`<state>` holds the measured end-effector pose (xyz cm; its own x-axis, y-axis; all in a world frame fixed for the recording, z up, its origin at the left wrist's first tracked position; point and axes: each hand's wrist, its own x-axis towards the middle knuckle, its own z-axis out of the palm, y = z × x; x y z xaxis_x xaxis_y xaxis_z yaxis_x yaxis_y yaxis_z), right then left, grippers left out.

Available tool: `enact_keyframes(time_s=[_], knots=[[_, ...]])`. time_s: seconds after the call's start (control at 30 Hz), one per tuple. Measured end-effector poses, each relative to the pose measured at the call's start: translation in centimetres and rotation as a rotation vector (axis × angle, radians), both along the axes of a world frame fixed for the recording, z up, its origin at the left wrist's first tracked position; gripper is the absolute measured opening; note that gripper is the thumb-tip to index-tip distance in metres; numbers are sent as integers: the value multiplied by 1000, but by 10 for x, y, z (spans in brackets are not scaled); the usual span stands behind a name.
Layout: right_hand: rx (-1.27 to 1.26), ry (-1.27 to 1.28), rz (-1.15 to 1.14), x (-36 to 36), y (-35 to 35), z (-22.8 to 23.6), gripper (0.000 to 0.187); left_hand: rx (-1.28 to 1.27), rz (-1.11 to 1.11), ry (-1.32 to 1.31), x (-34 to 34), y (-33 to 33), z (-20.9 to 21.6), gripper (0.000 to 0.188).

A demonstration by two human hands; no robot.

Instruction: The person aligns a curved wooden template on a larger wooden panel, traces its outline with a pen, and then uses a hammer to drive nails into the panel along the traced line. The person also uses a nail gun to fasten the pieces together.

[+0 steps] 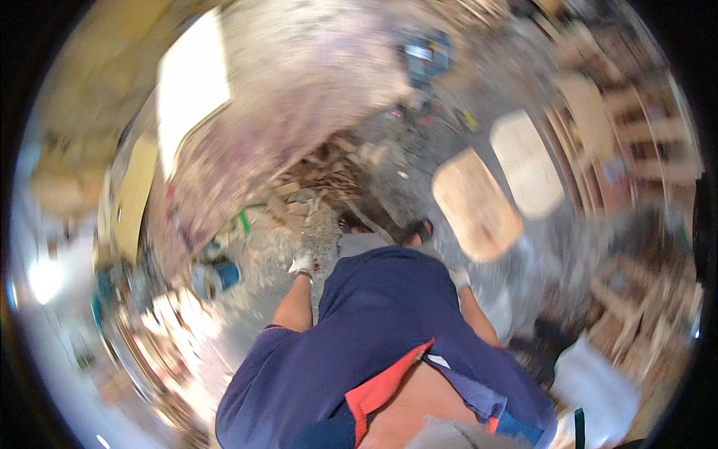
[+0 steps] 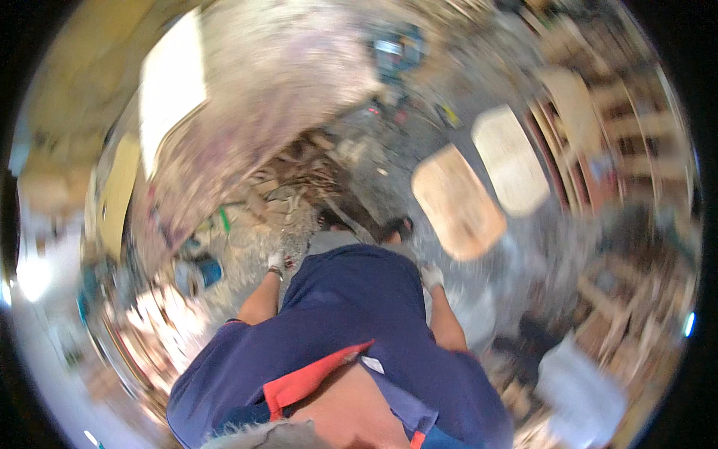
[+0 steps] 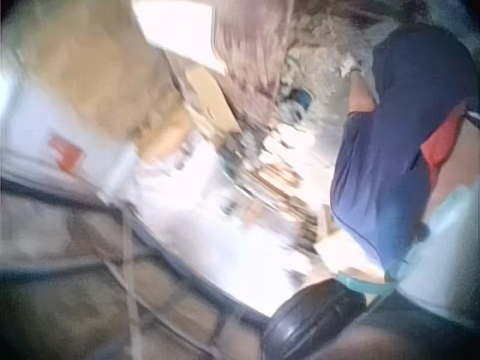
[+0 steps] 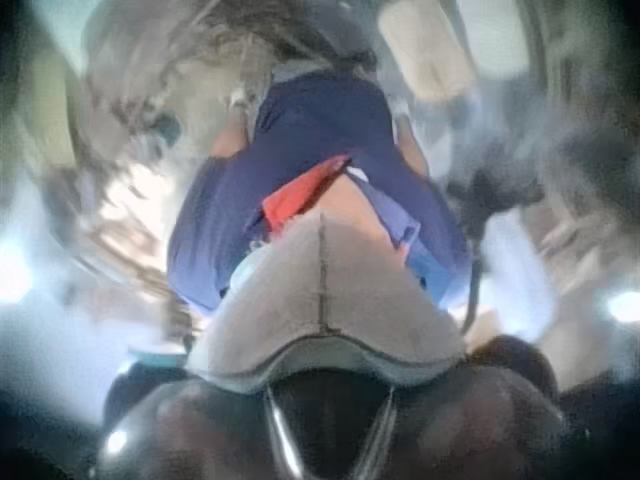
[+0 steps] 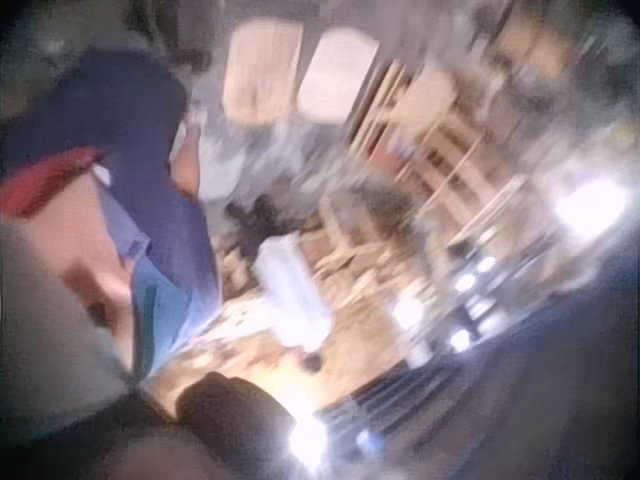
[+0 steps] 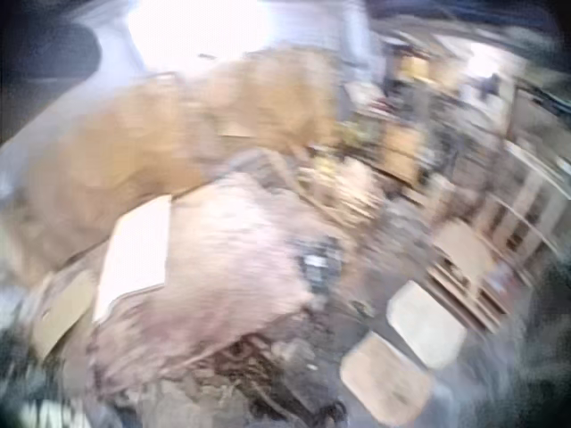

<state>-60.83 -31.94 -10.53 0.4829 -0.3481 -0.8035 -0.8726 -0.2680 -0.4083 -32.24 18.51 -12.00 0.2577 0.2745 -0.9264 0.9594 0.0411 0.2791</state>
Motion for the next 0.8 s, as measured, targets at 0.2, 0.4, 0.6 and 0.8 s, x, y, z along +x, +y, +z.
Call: enact_keyframes(time_s=[0.2, 0.4, 0.6, 0.8], knots=[[106, 80, -798, 96, -73, 24, 30, 232, -175, -373, -49, -3, 3, 31], [284, -409, -733, 258, -42, 29, 16, 460, -115, -553, -61, 25, 14, 38], [440, -757, -283, 477, 86, 116, 25, 724, 73, -780, 17, 44, 69, 24], [541, -645, -52, 620, 178, 185, 42, 760, 291, -950, 112, 47, 146, 29]])
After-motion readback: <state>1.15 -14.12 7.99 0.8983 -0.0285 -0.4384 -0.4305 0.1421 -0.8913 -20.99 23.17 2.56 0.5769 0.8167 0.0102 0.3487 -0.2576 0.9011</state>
